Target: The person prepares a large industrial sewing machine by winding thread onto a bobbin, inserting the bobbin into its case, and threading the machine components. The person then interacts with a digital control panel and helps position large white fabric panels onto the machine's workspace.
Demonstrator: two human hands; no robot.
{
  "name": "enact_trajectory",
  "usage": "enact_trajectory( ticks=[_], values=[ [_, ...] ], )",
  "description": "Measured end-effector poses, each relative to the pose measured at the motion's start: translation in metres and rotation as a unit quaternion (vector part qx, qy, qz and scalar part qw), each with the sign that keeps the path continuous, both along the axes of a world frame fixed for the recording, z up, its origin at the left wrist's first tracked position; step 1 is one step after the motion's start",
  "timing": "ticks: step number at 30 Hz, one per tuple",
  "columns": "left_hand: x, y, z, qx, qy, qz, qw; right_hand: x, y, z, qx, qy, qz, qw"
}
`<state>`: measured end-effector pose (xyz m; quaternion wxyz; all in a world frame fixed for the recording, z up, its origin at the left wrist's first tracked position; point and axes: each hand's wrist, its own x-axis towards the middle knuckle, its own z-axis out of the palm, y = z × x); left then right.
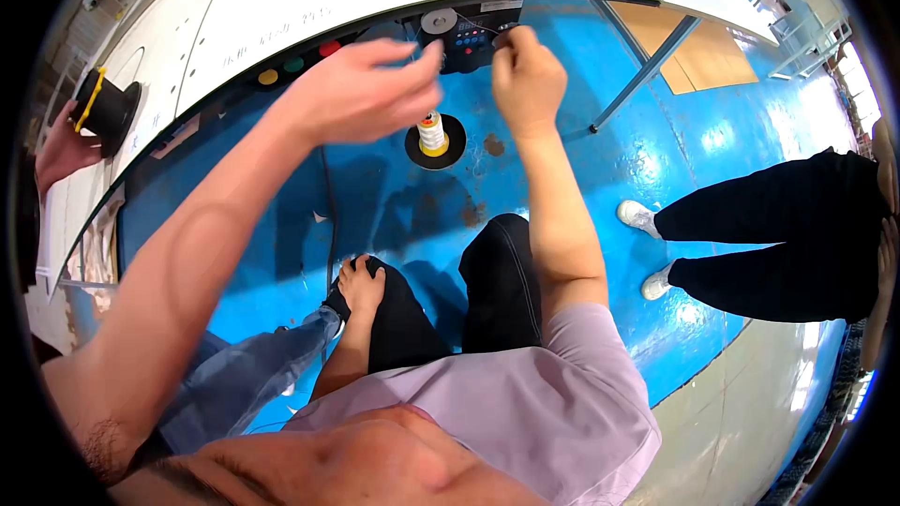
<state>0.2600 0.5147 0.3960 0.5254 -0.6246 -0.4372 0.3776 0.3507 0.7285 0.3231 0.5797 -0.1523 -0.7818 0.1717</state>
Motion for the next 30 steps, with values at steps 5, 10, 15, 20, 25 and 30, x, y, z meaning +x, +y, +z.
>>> enact_trajectory(
  ticks=[5,10,15,20,25,30],
  values=[
    [0.005,0.069,0.006,-0.007,0.221,-0.062,0.973,0.008,0.031,-0.025,-0.186,0.080,0.071,0.977],
    [0.014,0.089,-0.023,0.009,0.185,-0.109,0.977,0.014,0.027,-0.052,-0.269,0.060,0.083,0.958],
    [0.015,0.108,-0.041,0.007,0.060,-0.105,0.993,0.017,0.027,-0.077,-0.307,0.101,0.126,0.938],
    [0.029,0.130,-0.045,0.021,0.092,-0.072,0.993,0.019,0.017,-0.101,-0.352,0.159,0.133,0.913],
    [0.039,0.147,-0.057,0.030,0.077,-0.023,0.996,0.017,-0.004,-0.143,-0.402,0.127,0.140,0.896],
    [0.046,0.165,-0.067,0.037,0.057,0.028,0.997,0.034,-0.001,-0.159,-0.433,0.061,0.204,0.876]
  ],
)
